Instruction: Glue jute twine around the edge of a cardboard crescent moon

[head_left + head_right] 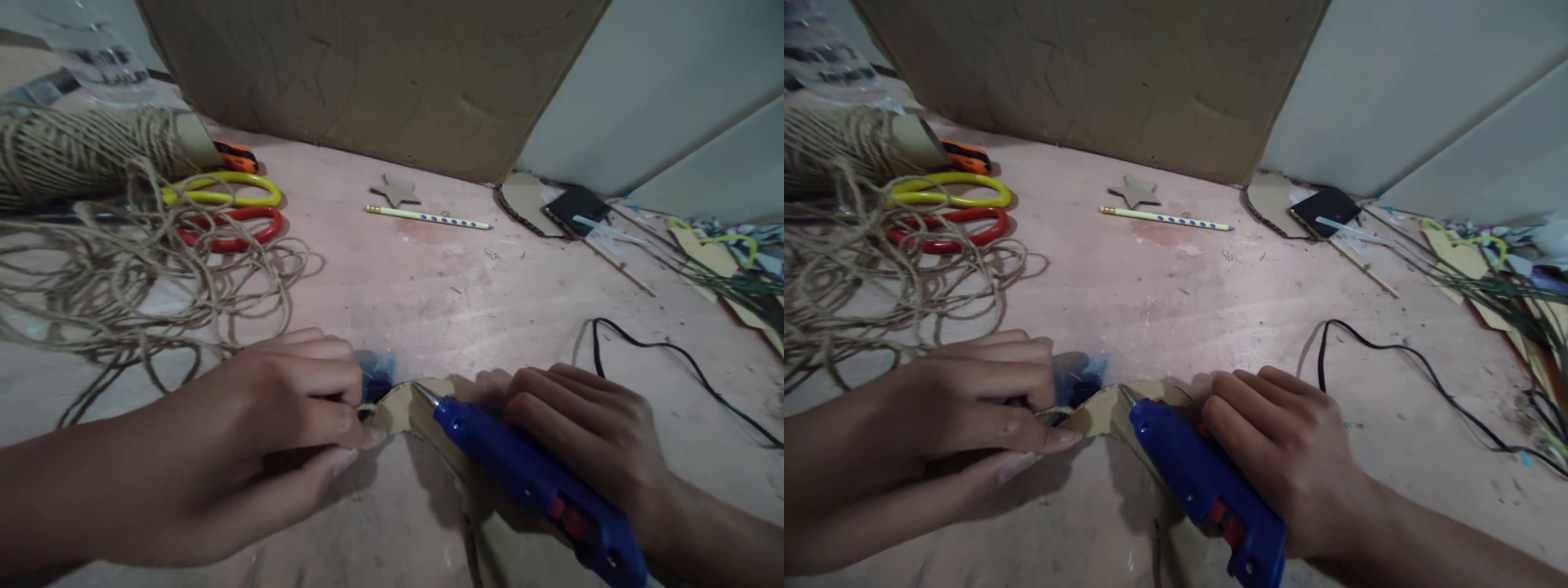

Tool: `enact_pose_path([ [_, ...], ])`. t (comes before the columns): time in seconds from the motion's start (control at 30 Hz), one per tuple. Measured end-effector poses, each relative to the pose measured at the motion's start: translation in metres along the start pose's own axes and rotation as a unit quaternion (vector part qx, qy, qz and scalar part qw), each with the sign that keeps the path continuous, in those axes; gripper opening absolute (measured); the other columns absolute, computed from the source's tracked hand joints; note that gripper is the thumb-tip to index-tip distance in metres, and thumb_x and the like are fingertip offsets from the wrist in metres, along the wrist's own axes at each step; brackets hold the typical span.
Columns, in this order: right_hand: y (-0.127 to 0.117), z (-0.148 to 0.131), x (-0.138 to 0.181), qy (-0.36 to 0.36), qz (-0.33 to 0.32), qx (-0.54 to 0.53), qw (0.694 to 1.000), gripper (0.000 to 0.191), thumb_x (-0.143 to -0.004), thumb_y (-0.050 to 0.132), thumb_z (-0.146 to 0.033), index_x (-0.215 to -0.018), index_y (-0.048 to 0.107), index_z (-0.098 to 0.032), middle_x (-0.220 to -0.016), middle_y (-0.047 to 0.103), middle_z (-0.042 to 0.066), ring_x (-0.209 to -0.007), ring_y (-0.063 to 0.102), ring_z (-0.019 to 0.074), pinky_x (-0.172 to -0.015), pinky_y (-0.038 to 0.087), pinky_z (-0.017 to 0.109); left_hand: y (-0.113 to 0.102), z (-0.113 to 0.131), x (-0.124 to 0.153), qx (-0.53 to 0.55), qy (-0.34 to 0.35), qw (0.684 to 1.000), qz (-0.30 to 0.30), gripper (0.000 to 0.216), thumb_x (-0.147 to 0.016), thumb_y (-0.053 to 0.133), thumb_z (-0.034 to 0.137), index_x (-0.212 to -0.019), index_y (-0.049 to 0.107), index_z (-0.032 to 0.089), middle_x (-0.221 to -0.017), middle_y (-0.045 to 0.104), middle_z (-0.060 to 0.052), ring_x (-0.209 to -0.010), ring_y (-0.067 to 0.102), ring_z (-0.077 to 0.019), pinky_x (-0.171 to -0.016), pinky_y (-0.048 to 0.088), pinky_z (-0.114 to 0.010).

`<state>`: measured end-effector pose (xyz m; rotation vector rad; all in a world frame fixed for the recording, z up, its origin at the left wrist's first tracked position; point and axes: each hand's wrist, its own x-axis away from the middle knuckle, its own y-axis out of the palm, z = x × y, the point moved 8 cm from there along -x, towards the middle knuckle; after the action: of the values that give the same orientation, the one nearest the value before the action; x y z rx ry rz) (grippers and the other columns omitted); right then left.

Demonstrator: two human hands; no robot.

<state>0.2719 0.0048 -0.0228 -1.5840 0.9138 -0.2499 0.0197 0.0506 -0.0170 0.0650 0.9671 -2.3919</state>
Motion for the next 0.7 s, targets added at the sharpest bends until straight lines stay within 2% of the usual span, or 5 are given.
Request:
enact_pose_path([
  [0.1,0.0002,0.0005,0.0016,0.001,0.001,0.001,1.000,0.038,-0.137,0.037,-0.045,-0.113,0.061,-0.027,-0.092,0.066,0.000,-0.072,0.061,0.0205,-0.071,0.047,0.039,0.0007,-0.0006,0.0002,0.004,0.001,1.000,-0.007,0.021,-0.120,0.066,0.009,-0.113,0.075,0.027,-0.088,0.072,-0.001,-0.075,0.068,-0.0197,-0.075,0.055,-0.038],
  [0.23,0.0001,0.0007,0.0022,0.007,0.004,0.003,1.000,0.035,-0.135,0.041,-0.043,-0.112,0.061,-0.028,-0.091,0.067,0.001,-0.072,0.063,0.0206,-0.071,0.049,0.039,0.0000,-0.0009,-0.0009,0.002,0.006,1.000,-0.009,0.023,-0.119,0.065,0.008,-0.121,0.077,0.027,-0.090,0.073,-0.001,-0.077,0.070,-0.0208,-0.077,0.057,-0.039],
  [0.4,-0.0039,-0.0006,-0.0010,0.007,0.012,0.000,1.000,0.023,-0.130,0.051,-0.035,-0.112,0.062,-0.027,-0.090,0.068,0.000,-0.070,0.061,0.0198,-0.068,0.048,0.038,0.0001,-0.0011,-0.0014,0.005,0.006,1.000,0.003,0.027,-0.116,0.067,0.006,-0.124,0.077,0.031,-0.087,0.073,-0.002,-0.073,0.069,-0.0222,-0.072,0.056,-0.041],
  [0.57,-0.0049,-0.0017,-0.0020,0.000,0.008,0.001,1.000,0.034,-0.137,0.045,-0.044,-0.112,0.061,-0.027,-0.089,0.066,-0.001,-0.071,0.061,0.0191,-0.068,0.048,0.037,0.0011,-0.0004,-0.0012,0.000,0.011,1.000,0.001,0.029,-0.114,0.068,0.005,-0.126,0.077,0.030,-0.087,0.072,0.000,-0.075,0.070,-0.0211,-0.073,0.057,-0.040],
  [0.7,-0.0044,0.0007,0.0005,0.005,0.005,-0.011,1.000,0.046,-0.139,0.033,-0.053,-0.112,0.062,-0.027,-0.087,0.064,0.000,-0.070,0.059,0.0201,-0.068,0.047,0.039,-0.0013,-0.0005,-0.0041,-0.031,-0.004,0.999,0.011,0.035,-0.107,0.086,0.005,-0.122,0.080,0.036,-0.088,0.077,0.000,-0.074,0.074,-0.0218,-0.072,0.061,-0.041],
])
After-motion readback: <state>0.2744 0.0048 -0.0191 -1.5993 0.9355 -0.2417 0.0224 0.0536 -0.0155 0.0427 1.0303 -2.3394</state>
